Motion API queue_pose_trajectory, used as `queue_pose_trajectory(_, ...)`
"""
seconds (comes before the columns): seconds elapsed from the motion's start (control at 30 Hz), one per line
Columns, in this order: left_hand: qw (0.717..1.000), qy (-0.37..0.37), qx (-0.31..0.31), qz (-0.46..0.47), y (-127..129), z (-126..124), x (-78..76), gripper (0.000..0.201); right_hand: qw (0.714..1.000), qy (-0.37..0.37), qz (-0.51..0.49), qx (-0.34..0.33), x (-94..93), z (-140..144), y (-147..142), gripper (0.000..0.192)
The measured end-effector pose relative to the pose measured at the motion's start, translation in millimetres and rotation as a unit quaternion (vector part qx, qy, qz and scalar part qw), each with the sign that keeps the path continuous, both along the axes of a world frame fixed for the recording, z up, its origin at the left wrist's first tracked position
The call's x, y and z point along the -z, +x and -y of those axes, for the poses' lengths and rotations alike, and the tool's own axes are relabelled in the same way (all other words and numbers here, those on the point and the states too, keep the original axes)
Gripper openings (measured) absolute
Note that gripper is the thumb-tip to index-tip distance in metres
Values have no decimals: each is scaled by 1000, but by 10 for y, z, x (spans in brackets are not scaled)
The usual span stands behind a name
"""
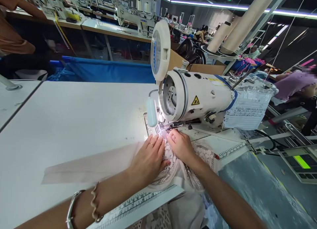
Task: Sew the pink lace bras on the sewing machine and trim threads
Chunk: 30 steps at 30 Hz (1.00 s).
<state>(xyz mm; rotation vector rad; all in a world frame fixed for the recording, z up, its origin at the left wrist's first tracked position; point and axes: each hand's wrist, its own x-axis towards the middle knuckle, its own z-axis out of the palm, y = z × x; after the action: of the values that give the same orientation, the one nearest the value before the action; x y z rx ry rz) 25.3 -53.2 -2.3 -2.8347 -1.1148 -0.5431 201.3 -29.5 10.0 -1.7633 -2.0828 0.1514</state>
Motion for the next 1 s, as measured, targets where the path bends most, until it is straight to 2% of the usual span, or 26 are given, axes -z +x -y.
queue_pose_trajectory(0.17, 1000, 2, 5, 7, 13, -16, 0, 74, 999, 40, 16, -30, 52, 73, 31, 17)
queue_pose_trajectory(0.37, 999, 23, 20, -31, 10, -59, -23, 66, 988, 120, 79, -56, 144, 140, 32, 22)
queue_pose_trajectory(0.53, 998, 25, 40, -28, 4, -68, -19, 66, 977, 175, 93, -77, 140, 194, 32, 25)
queue_pose_trajectory(0.8, 999, 2, 29, -33, -2, -90, 5, 78, 961, 214, 112, -133, 86, 217, 15, 34)
queue_pose_trajectory(1.0, 998, 25, 55, -24, -3, -87, -16, 68, 963, 192, 129, -140, 100, 249, 32, 38)
